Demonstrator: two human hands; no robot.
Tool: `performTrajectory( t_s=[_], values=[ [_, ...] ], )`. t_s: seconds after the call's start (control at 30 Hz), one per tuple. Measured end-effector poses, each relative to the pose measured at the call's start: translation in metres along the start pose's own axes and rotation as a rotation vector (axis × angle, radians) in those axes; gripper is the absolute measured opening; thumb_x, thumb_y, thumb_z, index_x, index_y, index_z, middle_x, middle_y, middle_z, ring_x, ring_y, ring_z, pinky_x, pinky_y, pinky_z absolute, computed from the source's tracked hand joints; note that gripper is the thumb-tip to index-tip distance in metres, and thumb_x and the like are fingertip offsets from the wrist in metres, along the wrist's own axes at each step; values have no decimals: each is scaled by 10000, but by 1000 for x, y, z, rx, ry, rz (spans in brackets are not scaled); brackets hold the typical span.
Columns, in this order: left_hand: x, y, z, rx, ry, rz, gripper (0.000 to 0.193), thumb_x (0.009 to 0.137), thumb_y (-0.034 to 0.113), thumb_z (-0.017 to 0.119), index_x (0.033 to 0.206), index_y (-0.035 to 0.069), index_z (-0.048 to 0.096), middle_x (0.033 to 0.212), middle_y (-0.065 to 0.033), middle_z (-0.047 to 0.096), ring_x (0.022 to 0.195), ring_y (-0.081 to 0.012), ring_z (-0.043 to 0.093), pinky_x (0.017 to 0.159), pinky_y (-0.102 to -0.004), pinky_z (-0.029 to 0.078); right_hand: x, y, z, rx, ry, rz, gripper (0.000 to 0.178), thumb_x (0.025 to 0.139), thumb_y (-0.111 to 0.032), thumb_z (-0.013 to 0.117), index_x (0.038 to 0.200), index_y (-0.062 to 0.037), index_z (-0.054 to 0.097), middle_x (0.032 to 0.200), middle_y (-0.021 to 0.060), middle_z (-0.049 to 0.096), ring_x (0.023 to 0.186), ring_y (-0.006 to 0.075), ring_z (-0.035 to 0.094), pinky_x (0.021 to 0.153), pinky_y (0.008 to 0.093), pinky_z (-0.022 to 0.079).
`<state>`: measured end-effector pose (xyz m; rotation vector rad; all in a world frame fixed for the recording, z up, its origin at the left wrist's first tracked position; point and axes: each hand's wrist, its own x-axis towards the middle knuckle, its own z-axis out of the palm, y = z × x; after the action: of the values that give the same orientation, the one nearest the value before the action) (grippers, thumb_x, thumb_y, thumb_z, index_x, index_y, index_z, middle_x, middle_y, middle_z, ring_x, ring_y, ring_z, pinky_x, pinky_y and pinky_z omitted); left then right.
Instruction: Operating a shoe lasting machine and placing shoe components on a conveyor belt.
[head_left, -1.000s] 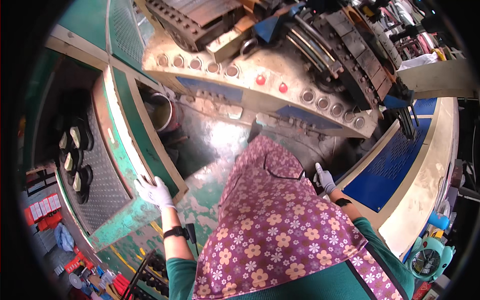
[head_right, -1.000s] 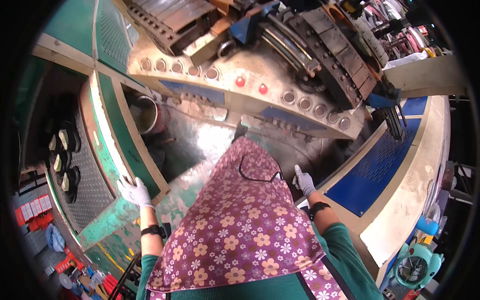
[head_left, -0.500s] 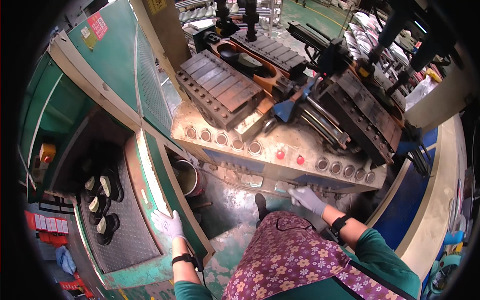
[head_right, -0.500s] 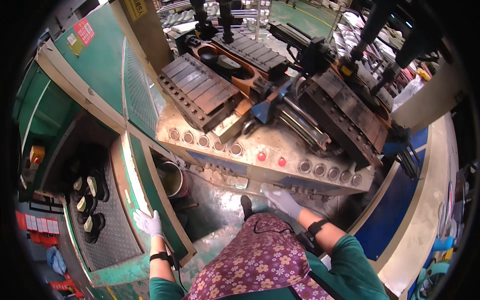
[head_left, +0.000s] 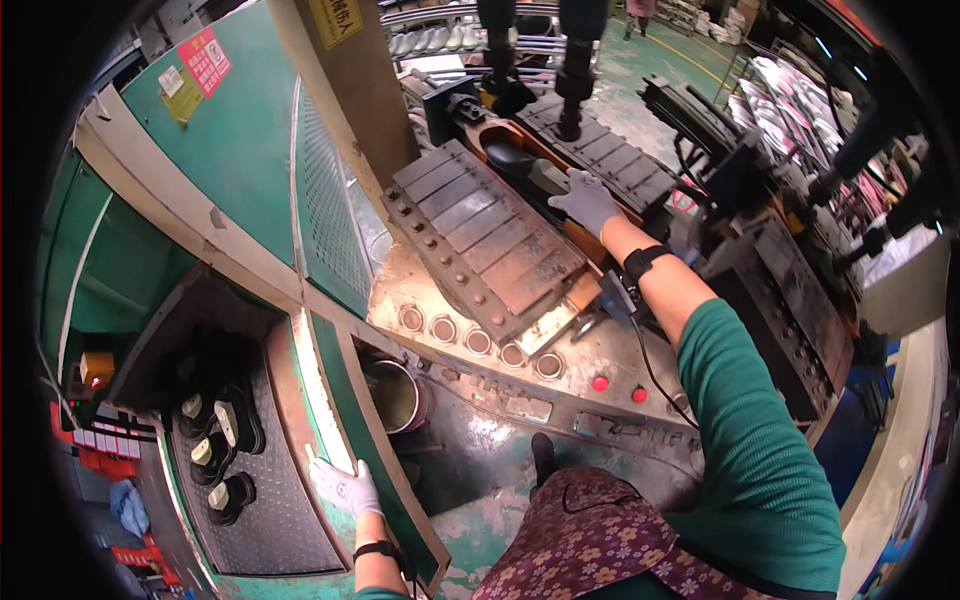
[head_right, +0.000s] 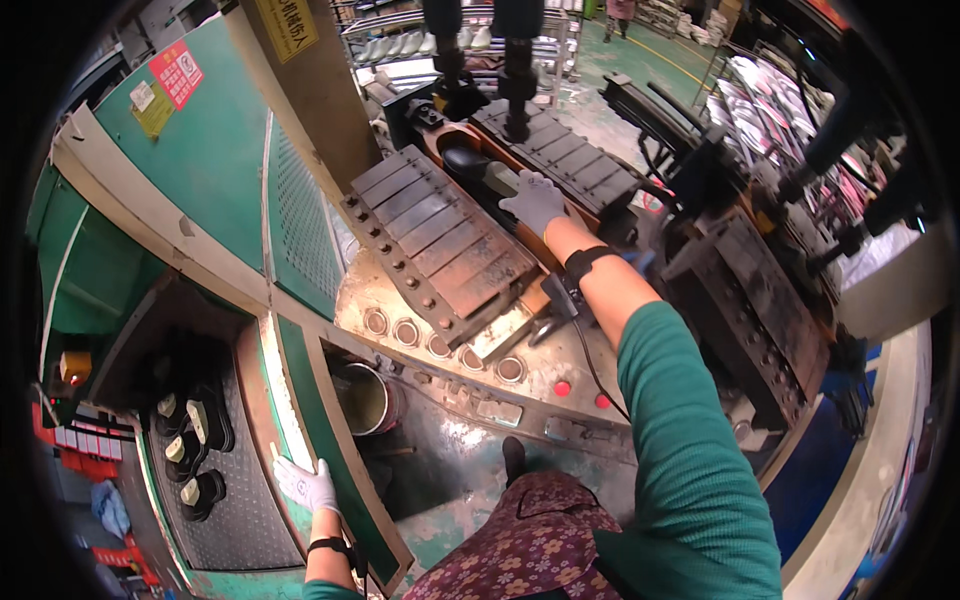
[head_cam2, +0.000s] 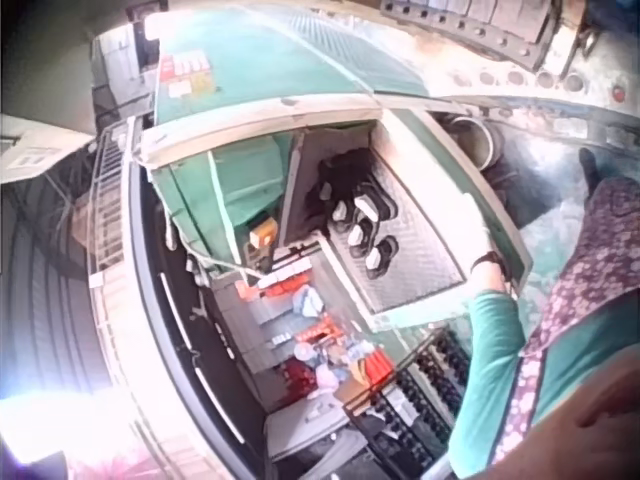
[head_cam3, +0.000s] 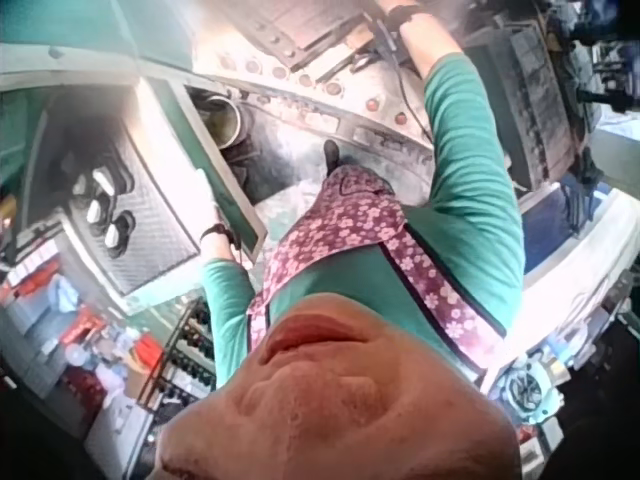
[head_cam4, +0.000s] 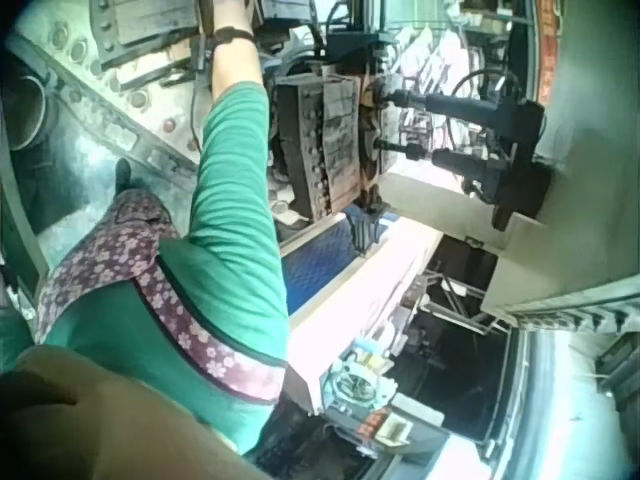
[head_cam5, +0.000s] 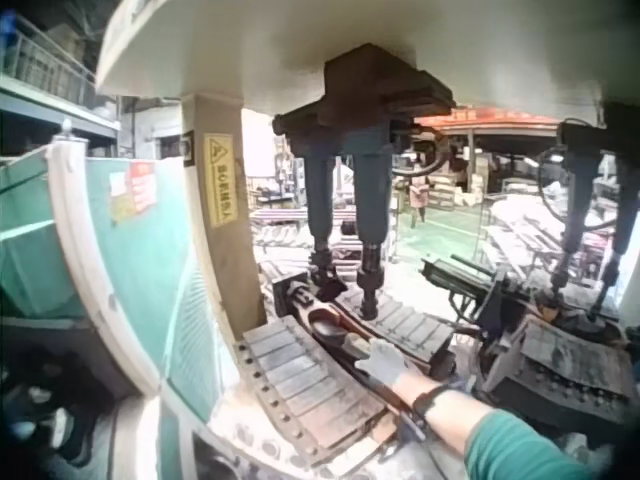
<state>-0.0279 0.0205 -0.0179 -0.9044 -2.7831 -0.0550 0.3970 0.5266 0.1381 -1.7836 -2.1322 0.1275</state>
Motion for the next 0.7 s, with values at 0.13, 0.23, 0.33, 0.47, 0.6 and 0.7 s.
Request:
performTrajectory(
  t_s=[0.13,0.23,0.33,0.47,0.6,0.7],
  values=[
    [2,-1,0,5,-78,-33,1042,754,407,780,1545,15,225,1587,-203,282,1471,-360,256,1193,-490,215,51,-10,15,-42,-245,81,812,680,-557,801,1254,-37,558,1251,181,645,1197,298,610,984,409,497],
    [3,1,0,-6,-70,-14,1044,761,403,775,1550,18,211,1591,-210,265,1472,-366,250,1195,-484,212,80,-3,21,1,-335,120,858,632,-524,838,1274,-21,571,1276,170,638,1189,309,620,978,405,504],
    [1,4,-3,6,-77,-41,1044,767,396,770,1554,18,198,1596,-212,249,1474,-371,242,1200,-480,201,78,-14,28,14,-364,151,842,601,-480,858,1261,-20,610,1266,163,650,1173,308,630,968,402,512],
    [2,10,-6,-8,-36,-50,1024,753,347,778,1542,6,222,1573,-216,288,1450,-381,276,1197,-485,213,68,-21,17,17,-316,164,745,591,-475,860,1180,-62,667,1213,165,676,1141,302,646,940,398,526],
    [2,20,-20,-51,-73,-79,1020,739,306,791,1534,1,229,1581,-195,284,1447,-369,283,1190,-488,224,56,-5,11,10,-194,138,756,607,-484,843,1204,-68,639,1175,159,692,1099,315,662,931,419,521],
    [1,17,-49,-223,-22,28,985,704,283,823,1500,16,307,1550,-180,349,1390,-364,361,1163,-470,271,49,-14,23,-12,10,-10,779,591,-516,845,1216,-91,653,1113,178,703,1045,352,663,908,443,516]
  ],
)
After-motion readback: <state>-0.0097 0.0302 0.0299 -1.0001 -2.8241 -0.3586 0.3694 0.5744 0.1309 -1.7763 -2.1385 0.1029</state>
